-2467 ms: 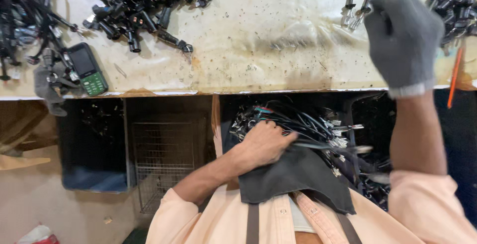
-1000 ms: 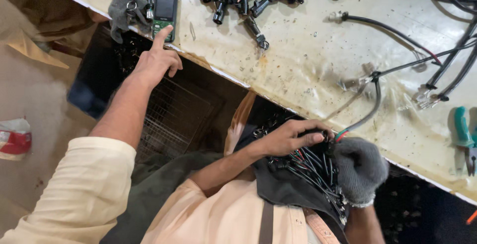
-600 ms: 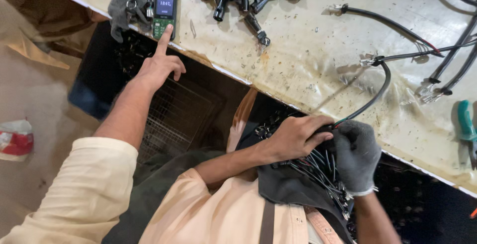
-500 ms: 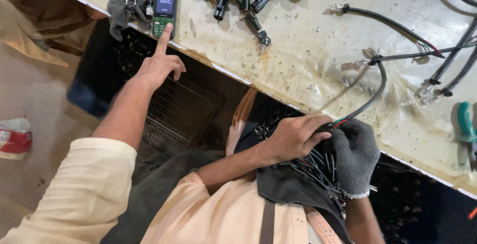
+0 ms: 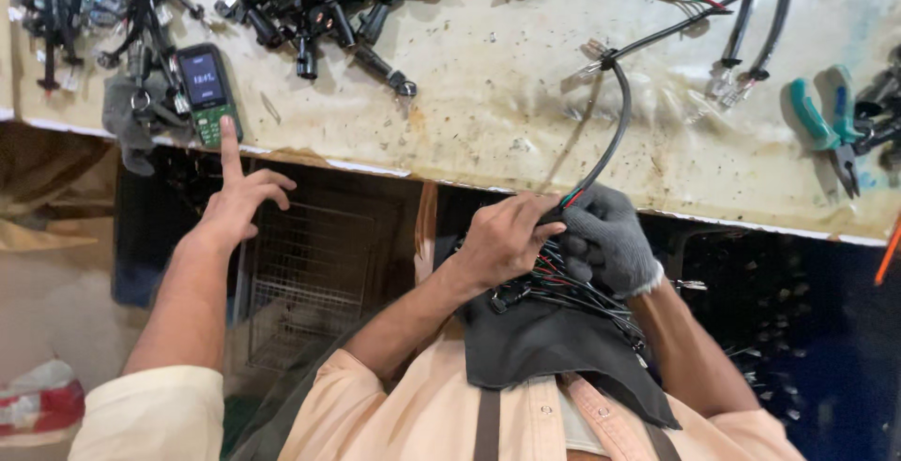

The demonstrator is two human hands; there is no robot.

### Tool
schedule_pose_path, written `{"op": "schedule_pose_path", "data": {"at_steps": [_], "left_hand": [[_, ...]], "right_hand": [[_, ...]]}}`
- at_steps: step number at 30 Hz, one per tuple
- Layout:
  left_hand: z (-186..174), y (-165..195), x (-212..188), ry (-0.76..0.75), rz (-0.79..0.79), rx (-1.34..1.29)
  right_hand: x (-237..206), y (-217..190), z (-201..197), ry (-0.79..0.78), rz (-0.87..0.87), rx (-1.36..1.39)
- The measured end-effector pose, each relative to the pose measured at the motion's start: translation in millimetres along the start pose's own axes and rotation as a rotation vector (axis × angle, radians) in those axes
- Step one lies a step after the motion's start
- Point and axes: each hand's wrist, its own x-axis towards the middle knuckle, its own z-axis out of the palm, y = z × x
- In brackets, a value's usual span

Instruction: The person assembles wire harnesses by inserting black cylindrical connectors into wire ends and securing them with pliers. They repeatedly pick up wires and connectors, align them, and crimp the connections, placing finished units on the table.

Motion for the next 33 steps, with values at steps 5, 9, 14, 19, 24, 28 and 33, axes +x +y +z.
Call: {"op": "schedule_pose_path", "data": {"at_steps": [5, 9, 14, 19, 24, 28, 33], "left_hand": [[-6.0, -11.9, 6.2, -0.061, -0.103, -0.200], [-11.9, 1.2, 19.0, 0.070, -0.648, -1.431], [-0.9, 52.3, 30.5, -0.505, -0.095, -0.933], [-15.0, 39.8, 24.1, -0.681, -0.138, 0.021], [-40.9, 6.2, -15.5, -0.520, -0.159, 0.068], [-46.7, -5.4, -16.7, -0.807, -0.181, 0.003], [-94.5, -50.9, 39.0, 0.151, -0.197, 0.563]], "right_hand": [[8.7, -15.1, -10.5, -0.124, 0.052, -0.018], [31.7, -40.2, -20.4, 0.025, -0.371, -0.418], [116.5, -70.9, -7.4, 0.184, -0.823, -0.864], [114.1, -93.3, -20.8, -0.106, -0.920, -1.309], [82.6, -113.4, -53.6, 0.467, -0.835, -1.799], [95.2, -110.9, -58.5, 0.469, -0.845, -1.820], [75.2, -97.0, -63.1, 0.335, -1.056, -1.390]]}}
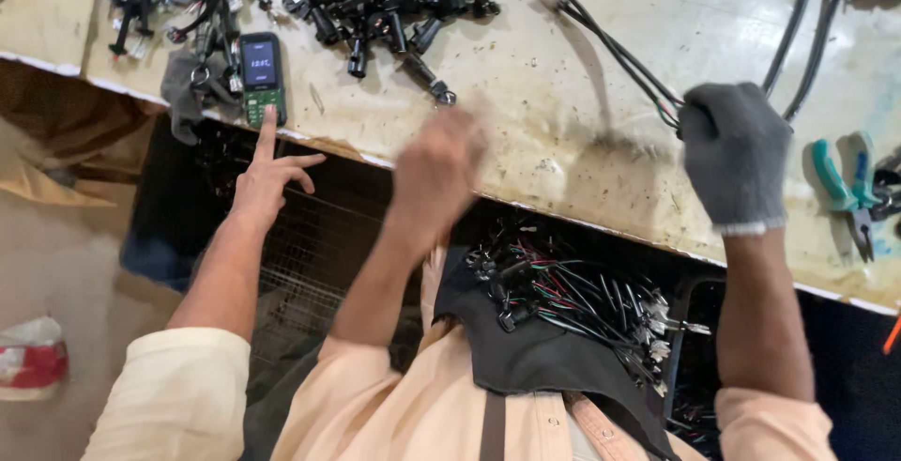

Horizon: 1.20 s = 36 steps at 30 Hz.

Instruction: The person assembles wire harnesses by inserting black cylindrical connectors into wire ends and securing them with pliers. They repeatedly pick up wires and connectors, align them, and crimp the connections, placing finished units on the table.

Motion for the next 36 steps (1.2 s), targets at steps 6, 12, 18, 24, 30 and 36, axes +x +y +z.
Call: {"op": "schedule_pose_path", "data": {"at_steps": [6, 12, 18, 24, 30, 36], "left_hand": [[30.1, -60.3, 57.2, 0.008, -0.403, 0.208], [51.1, -46.6, 8.7, 0.292, -0.236, -0.907], [39.6, 48.9, -30.5, -0.242, -0.530, -1.419], [41.6, 68.8, -40.2, -0.273, -0.170, -0.982], [42.1, 58.4, -39.5, -0.476, -0.337, -1.188], [52.1, 65.1, -50.1, -0.561, -0.354, -1.415]], "right_hand": [[-32.3, -29.3, 9.9, -0.003, 0.166, 0.038], [-49.9, -5.6, -6.0, 0.005, 0.131, 0.003], [-64.3, -42.7, -9.0, 0.233, 0.014, -0.247], [-68.7, -85.4, 11.1, 0.060, 0.026, -0.146], [-71.7, -56.5, 27.6, -0.141, 0.070, -0.159], [-51.0, -39.2, 8.3, -0.141, 0.329, 0.409]]}}
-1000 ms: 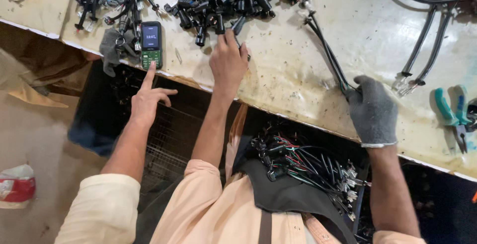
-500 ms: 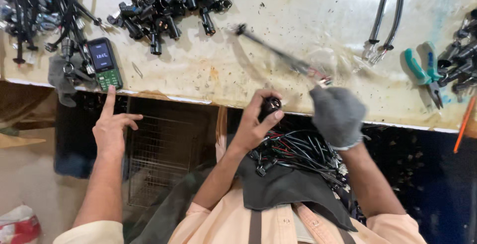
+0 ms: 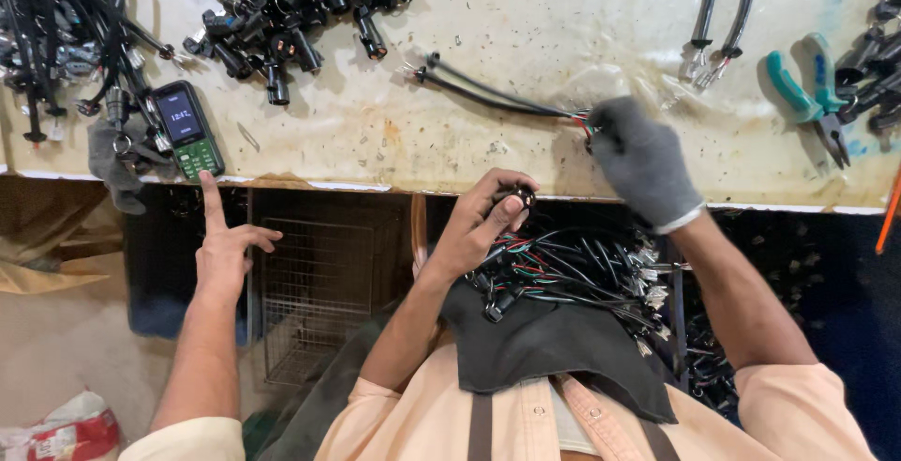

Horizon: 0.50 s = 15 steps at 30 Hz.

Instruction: The person assembles wire harnesses by inserting black cylindrical connectors into wire ends and securing them with pliers. They repeatedly pick up wires and connectors, align them, and crimp the connections, placing finished units on the table.

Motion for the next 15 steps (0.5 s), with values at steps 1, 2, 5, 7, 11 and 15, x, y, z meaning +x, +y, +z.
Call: {"op": "schedule_pose_path", "data": {"at_steps": [1, 2, 5, 7, 11, 15], "left_hand": [[1.1, -3.7, -0.5, -0.009, -0.017, 0.003], [2.5, -7.4, -0.7, -0.020, -0.026, 0.006], [9.2, -16.9, -2.1, -0.041, -0.100, -0.022], [14.0, -19.2, -3.8, -0.050, -0.125, 0.030], [19.3, -12.9, -5.8, -0.018, -0.009, 0.456], [22.7, -3.3, -2.7, 0.119, 0.299, 0.836]], "right_hand": [[-3.6, -5.0, -3.4, 0.004, 0.065, 0.196], [-10.0, -10.7, -4.6, 0.011, 0.032, 0.214], [-43.9, -27.4, 7.5, -0.019, -0.116, 0.037], [-59.2, -30.5, 18.1, -0.072, -0.285, -0.191], [-68.5, -30.9, 30.0, -0.107, 0.190, 0.319], [-66.3, -41.2, 34.0, 0.157, 0.079, 0.133]]}}
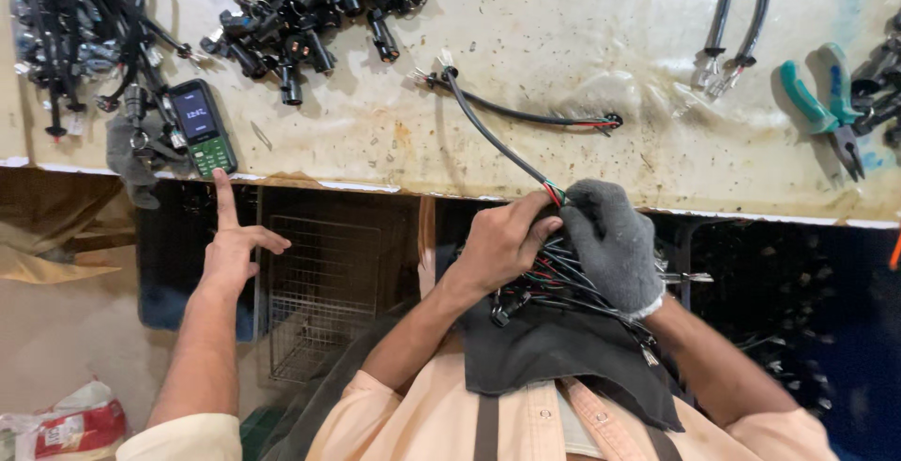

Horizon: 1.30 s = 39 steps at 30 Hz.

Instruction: The person assembles wire harnesses by inserting black cylindrical connectors into wire ends and securing them with pliers. They repeatedly pick up wires and connectors, align them, and crimp the connections, placing finished units on the table.

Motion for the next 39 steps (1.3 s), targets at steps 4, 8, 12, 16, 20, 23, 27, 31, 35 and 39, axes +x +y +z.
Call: {"op": "schedule_pose_path", "data": {"at_steps": [4, 8, 12, 16, 20, 23, 27, 31, 35, 39], "left_hand": [[2.3, 5.7, 1.3, 0.101, 0.079, 0.087], [2.6, 4.4, -1.8, 0.098, 0.164, 0.160], [-4.8, 0.1, 1.6, -0.073, 0.170, 0.261], [-15.0, 5.7, 8.9, -0.157, 0.111, 0.150], [-22.9, 15.6, 12.2, -0.224, 0.138, 0.076], [-26.7, 17.0, 12.0, -0.431, 0.173, 0.325], [-36.5, 14.8, 8.3, -0.619, 0.073, 0.628], [-62.4, 7.4, 18.6, -0.761, -0.044, 0.431], [-102.3, -37.9, 68.0, -0.125, -0.367, 0.749], [-143.6, -110.4, 112.9, 0.134, -0.006, 1.173]], "right_hand": [[-4.9, -8.1, 1.5, -0.021, 0.038, -0.040], [-5.3, 0.2, -4.0, -0.114, 0.264, 0.101], [0.1, 10.9, -7.2, -0.234, 0.565, 0.420], [12.5, 12.9, -17.0, -0.392, 0.178, 0.063], [43.1, 10.4, -53.6, -0.646, 0.100, 0.176], [69.6, 3.5, -76.4, -0.378, -0.082, -0.065], [91.5, -3.2, -64.0, -0.111, -0.393, -0.557], [91.3, 12.8, -23.4, -0.209, -0.451, -0.782], [85.2, 37.6, -17.7, -0.327, -0.338, -0.914], [87.6, 43.7, -25.8, -0.310, -0.412, -0.833]]}}
